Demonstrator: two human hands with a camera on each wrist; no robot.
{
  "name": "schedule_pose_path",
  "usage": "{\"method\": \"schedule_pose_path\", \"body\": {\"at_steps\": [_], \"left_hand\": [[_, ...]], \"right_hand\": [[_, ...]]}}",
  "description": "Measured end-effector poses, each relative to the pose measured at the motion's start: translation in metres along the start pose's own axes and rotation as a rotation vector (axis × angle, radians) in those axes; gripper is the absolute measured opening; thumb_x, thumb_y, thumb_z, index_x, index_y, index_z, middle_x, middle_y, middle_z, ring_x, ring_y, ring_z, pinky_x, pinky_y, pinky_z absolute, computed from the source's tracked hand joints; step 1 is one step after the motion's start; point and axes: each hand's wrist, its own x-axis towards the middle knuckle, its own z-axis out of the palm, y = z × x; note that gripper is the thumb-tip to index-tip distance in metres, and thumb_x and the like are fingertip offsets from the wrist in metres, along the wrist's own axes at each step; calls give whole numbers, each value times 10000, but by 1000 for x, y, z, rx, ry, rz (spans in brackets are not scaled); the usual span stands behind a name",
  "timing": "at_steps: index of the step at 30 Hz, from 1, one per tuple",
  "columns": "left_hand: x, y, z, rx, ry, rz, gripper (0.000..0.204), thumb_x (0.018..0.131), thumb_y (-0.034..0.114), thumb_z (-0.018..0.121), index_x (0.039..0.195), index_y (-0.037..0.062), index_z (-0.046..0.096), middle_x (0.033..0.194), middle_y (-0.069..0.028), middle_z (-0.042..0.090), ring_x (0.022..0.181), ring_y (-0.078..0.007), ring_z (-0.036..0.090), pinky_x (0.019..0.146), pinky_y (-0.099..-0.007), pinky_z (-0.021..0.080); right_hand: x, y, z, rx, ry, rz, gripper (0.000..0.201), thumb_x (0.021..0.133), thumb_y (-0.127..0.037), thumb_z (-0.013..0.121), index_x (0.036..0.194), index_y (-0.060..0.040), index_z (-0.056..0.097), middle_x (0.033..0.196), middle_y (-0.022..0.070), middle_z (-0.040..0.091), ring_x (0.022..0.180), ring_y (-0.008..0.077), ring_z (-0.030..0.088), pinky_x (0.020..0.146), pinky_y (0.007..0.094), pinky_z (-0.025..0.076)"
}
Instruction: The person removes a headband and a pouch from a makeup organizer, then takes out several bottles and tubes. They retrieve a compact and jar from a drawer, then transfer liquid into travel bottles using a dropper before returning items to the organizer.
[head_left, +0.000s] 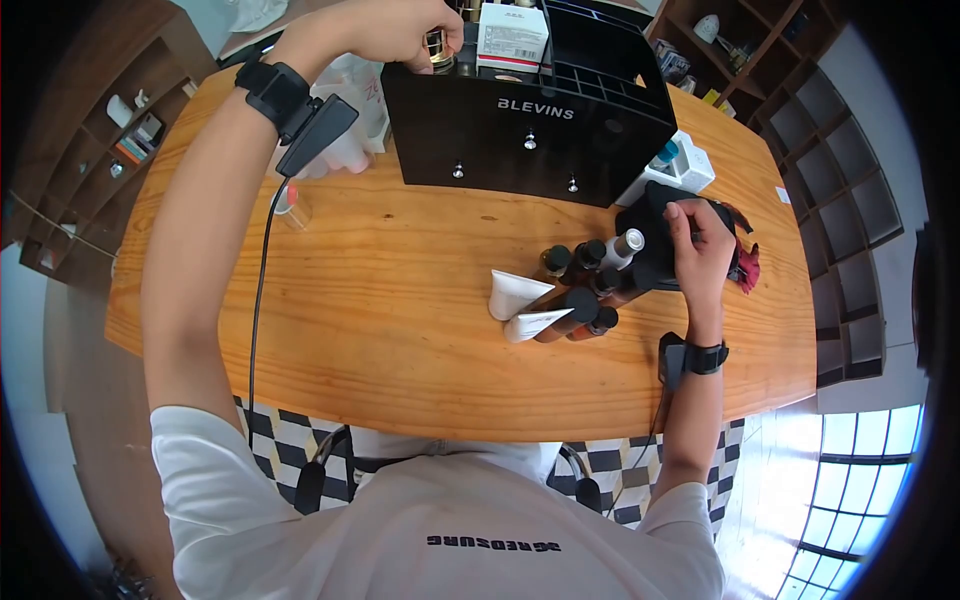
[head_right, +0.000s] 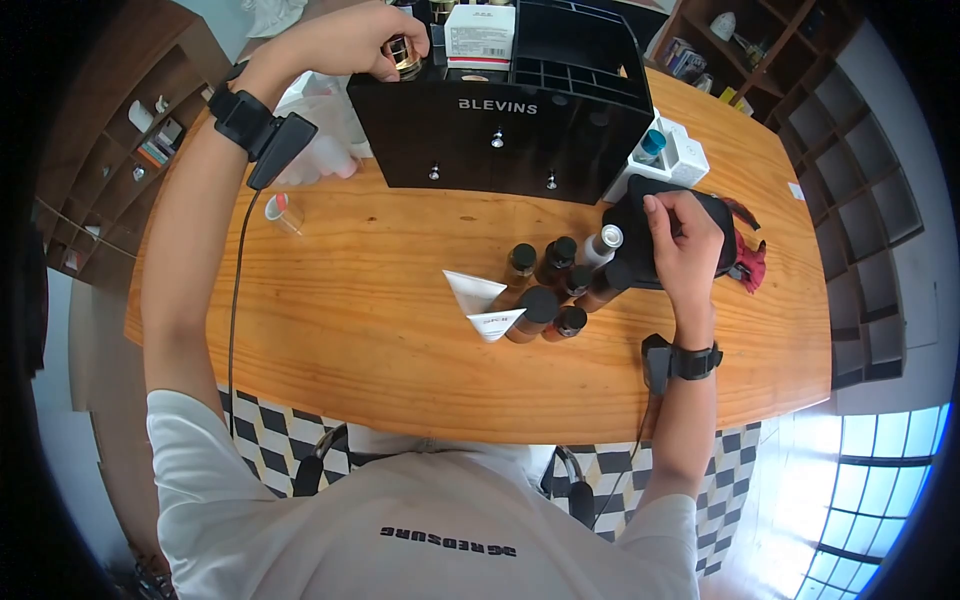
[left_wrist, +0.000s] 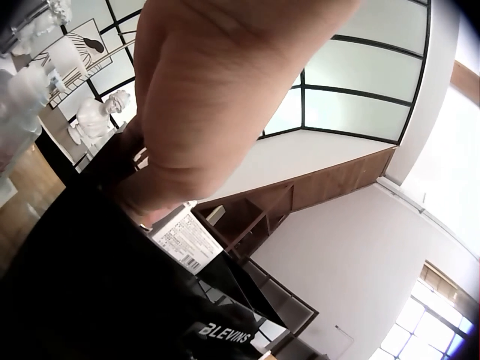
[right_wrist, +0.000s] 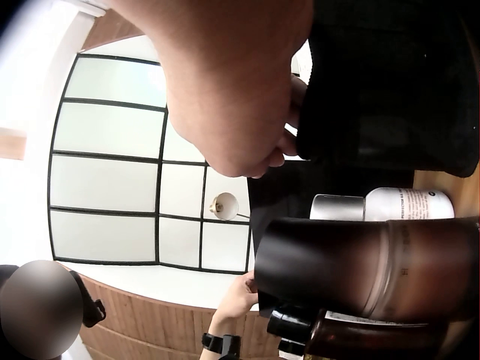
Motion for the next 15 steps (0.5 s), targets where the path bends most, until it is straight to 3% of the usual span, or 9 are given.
{"method": "schedule_pose_path", "body": {"at_steps": [3, 7, 11, 13, 15], "left_hand": [[0, -8, 0, -49, 62, 99, 369, 761, 83, 823, 1103, 10, 703, 896, -128, 758, 860, -269, 729, 778, -382, 565], [-18, 3, -25, -108, 150, 48, 355, 774, 56, 803, 1103, -20, 694, 942, -123, 760, 884, -248, 723, 793, -369, 563], [-62, 47, -46, -129, 167, -22, 324, 791, 37, 780, 1100, -15, 699, 959, -129, 754, 884, -247, 712, 800, -367, 555], [-80, 55, -41, -143, 155, 203, 294, 826, 36, 741, 1114, -8, 695, 962, -138, 747, 879, -242, 702, 798, -359, 544], [-93, 46, 9, -168, 176, 305, 348, 801, 125, 729, 1132, 50, 652, 985, -73, 664, 841, -241, 679, 734, -375, 569]], "right_hand": [[0, -3, 1, 1, -2, 3, 183, 961, -157, 744, 916, 9, 679, 731, 78, 627, 636, 140, 549, 616, 271, 454], [-1, 0, 1, 8, 6, 4, 192, 964, -165, 742, 915, 10, 679, 724, 74, 625, 635, 137, 553, 614, 266, 449], [-1, 2, -1, 11, 15, 23, 197, 970, -173, 736, 915, 8, 679, 726, 70, 633, 639, 133, 562, 617, 261, 449], [-1, 2, -1, 24, 21, 35, 196, 971, -174, 735, 916, 6, 680, 727, 69, 635, 641, 133, 566, 620, 261, 450], [-2, 1, -1, 31, 26, 46, 196, 976, -180, 728, 921, 3, 684, 734, 68, 641, 656, 134, 579, 631, 262, 455]]}}
